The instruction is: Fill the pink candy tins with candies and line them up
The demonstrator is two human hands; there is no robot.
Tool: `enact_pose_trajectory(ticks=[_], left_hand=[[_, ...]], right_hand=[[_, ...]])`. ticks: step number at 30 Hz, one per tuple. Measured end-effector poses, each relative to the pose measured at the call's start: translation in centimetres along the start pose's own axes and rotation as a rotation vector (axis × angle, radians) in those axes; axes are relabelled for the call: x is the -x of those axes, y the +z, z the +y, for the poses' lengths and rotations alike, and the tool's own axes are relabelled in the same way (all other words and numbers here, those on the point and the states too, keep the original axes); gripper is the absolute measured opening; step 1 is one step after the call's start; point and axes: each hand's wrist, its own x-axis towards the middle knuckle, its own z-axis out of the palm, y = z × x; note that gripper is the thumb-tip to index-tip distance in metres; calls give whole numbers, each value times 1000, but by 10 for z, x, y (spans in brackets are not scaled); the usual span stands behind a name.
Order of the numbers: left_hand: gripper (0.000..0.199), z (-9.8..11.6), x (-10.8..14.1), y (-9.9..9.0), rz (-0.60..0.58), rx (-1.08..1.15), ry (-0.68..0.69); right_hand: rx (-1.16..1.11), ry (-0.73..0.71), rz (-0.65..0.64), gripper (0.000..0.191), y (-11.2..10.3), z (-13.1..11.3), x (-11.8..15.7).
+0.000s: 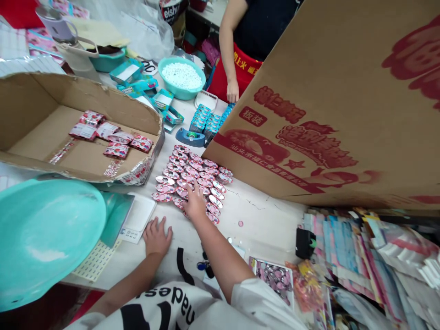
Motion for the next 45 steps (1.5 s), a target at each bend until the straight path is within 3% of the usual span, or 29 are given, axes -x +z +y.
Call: enact_pose_trajectory(ticks=[24, 27, 31, 34, 37, 39, 42, 45], left_hand=[[47, 2, -6, -9, -68, 63, -13], [33, -16, -7, -29, -146, 195, 154], [24, -55, 3, -80, -213, 426, 449], [23, -79, 18, -118, -222, 434, 476], [23, -91, 24, -140, -248, 404, 483], [23, -90, 13, -146, -255, 389, 486], [25, -72, -30, -146, -223, 335, 476], [29, -41, -91, -136, -163, 157, 460]], right_hand=[[-30, 134, 7, 82, 4, -6, -1], [-49, 165, 9, 82, 2, -10, 2], [-76, 184, 35, 92, -2, -10, 7], [-116, 168, 84, 93, -9, -7, 14], [-197, 123, 193, 80, -21, -1, 26], [-266, 62, 304, 64, -28, 7, 42], [-363, -67, 427, 43, -28, 28, 87], [-445, -131, 388, 31, -7, 55, 157]])
